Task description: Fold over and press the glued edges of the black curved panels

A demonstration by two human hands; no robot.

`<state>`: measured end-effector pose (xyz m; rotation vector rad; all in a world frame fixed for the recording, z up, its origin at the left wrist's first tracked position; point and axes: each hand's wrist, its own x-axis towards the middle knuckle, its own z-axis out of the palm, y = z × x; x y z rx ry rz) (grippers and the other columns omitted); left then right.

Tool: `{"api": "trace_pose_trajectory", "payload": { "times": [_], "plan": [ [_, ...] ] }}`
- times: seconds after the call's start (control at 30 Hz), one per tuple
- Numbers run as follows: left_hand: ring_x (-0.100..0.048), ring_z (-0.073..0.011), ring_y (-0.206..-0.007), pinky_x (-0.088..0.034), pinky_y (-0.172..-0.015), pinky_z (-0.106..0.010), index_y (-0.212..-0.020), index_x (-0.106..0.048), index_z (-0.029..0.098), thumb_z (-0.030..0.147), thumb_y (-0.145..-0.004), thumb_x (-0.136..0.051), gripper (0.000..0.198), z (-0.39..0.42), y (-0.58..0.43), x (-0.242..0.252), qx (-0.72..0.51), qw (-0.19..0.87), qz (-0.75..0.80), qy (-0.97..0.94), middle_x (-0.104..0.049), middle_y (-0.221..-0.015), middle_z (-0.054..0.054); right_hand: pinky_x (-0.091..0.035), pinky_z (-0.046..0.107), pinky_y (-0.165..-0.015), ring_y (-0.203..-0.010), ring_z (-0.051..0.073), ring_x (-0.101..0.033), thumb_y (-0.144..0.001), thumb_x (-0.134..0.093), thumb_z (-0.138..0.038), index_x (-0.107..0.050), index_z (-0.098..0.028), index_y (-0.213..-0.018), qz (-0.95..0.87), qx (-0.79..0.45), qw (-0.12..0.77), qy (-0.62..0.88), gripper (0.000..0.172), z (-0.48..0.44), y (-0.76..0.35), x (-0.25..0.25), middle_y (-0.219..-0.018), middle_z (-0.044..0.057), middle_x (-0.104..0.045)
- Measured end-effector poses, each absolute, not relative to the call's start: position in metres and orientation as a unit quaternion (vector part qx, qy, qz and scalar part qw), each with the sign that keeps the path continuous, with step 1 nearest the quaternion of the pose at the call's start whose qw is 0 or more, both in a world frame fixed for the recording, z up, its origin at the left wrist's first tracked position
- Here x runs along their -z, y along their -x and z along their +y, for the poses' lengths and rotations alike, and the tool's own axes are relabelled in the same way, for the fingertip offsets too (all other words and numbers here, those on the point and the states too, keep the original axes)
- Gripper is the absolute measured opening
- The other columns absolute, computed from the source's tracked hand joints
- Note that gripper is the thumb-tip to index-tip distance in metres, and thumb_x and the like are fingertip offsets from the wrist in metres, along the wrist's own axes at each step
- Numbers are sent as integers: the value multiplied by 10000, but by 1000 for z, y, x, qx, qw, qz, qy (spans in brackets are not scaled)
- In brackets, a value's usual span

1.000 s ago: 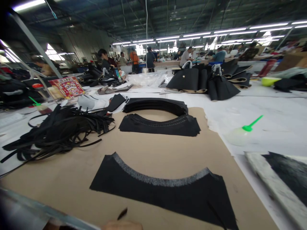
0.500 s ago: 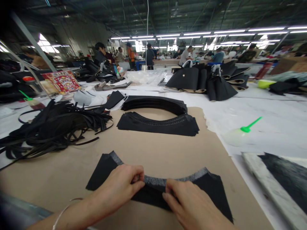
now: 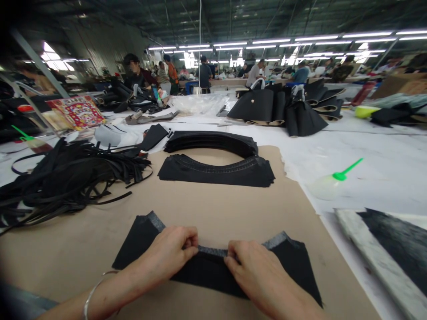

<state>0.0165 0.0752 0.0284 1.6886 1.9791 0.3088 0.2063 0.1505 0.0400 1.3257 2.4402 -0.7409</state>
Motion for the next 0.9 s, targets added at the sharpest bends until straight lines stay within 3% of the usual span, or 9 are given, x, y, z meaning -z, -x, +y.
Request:
{"api": "trace_pose_trajectory", "payload": {
  "times": [0.9],
  "plan": [
    [-651, -180, -687, -379, -610, -264, -776, -712, 213, 207, -799, -533, 180, 77, -19, -17, -108, 267, 739, -609, -720, -730, -18, -266, 270, -569, -712, 210, -654, -898, -491, -246, -653, -202, -736, 849, 218, 140, -460, 233, 151, -202, -31, -760, 65, -712]
  ]
}}
